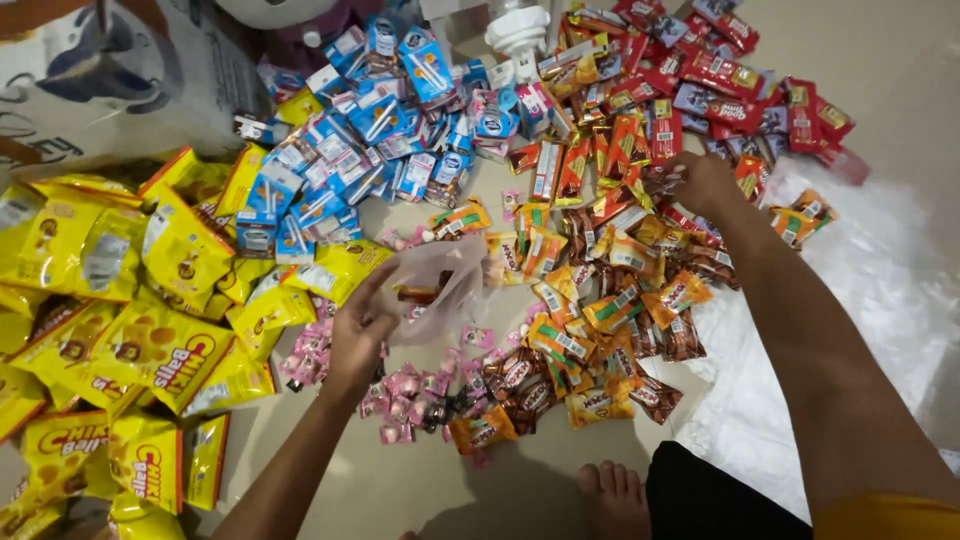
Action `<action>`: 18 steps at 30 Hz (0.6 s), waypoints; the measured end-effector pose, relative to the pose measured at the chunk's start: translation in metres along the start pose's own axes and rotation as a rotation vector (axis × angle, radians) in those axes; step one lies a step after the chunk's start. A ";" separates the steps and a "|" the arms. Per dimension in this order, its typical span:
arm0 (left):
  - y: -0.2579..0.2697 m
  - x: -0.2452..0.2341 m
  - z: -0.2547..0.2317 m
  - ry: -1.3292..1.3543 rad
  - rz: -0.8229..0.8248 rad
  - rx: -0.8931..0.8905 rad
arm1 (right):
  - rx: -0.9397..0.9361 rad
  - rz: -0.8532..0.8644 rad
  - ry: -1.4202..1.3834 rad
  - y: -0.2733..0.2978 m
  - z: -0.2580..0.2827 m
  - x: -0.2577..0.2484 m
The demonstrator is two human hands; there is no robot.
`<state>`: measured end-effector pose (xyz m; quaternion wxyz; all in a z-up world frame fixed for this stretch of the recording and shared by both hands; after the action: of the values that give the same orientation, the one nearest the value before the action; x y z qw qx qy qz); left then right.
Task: Sorting and packing various snack packets into plastic bags while sitting on the floor.
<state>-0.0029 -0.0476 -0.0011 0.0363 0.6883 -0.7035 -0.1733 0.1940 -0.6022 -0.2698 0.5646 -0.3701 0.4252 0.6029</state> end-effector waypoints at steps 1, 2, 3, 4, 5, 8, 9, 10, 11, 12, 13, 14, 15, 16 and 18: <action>0.004 0.003 -0.003 0.004 -0.018 0.015 | -0.017 -0.044 0.013 -0.006 -0.002 0.005; -0.002 0.003 0.005 -0.003 -0.018 0.006 | -0.014 -0.036 0.006 -0.003 0.014 -0.001; -0.007 0.004 0.012 0.001 -0.031 0.025 | 0.010 -0.023 0.034 0.000 0.030 -0.008; -0.012 0.003 0.019 0.005 -0.045 0.048 | 0.033 -0.012 0.062 0.001 0.047 -0.015; -0.012 0.006 0.013 -0.002 -0.046 0.043 | 0.034 -0.007 0.055 -0.001 0.058 -0.015; -0.010 0.013 -0.003 0.012 -0.085 0.061 | 0.179 0.074 0.014 -0.005 0.082 -0.016; -0.009 0.014 -0.006 0.017 -0.100 0.053 | 0.220 0.076 -0.014 -0.005 0.086 -0.018; -0.007 0.016 -0.008 0.024 -0.119 0.042 | 0.256 0.080 -0.041 -0.005 0.091 -0.019; -0.008 0.016 -0.003 0.025 -0.128 0.033 | 0.250 0.091 -0.040 -0.007 0.086 -0.015; -0.009 0.014 0.001 0.029 -0.127 0.037 | 0.263 0.099 0.019 -0.010 0.083 -0.012; -0.010 0.013 0.005 0.032 -0.126 0.041 | 0.276 0.107 0.078 -0.013 0.079 -0.009; -0.011 0.011 0.010 0.031 -0.132 0.035 | 0.271 0.113 0.078 -0.011 0.084 -0.012; -0.011 0.010 0.016 0.032 -0.131 0.037 | 0.305 0.120 0.135 -0.009 0.087 -0.017; -0.012 0.009 0.021 0.033 -0.129 0.041 | 0.340 0.125 0.194 -0.007 0.090 -0.022; -0.012 0.004 0.036 0.045 -0.140 0.009 | 0.375 0.174 0.243 -0.012 0.084 -0.025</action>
<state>-0.0023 -0.0444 -0.0394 0.0366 0.7396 -0.6535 -0.1568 0.2108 -0.5335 -0.2173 0.5140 -0.2909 0.6248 0.5108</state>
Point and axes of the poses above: each hand's wrist, its own y-axis away from the middle knuckle, its own x-axis out of the palm, z = x × y, the point moved 2 cm from there along -y, towards the middle knuckle, and after that the axes turned 1 degree about -x, right-handed, at the moved point
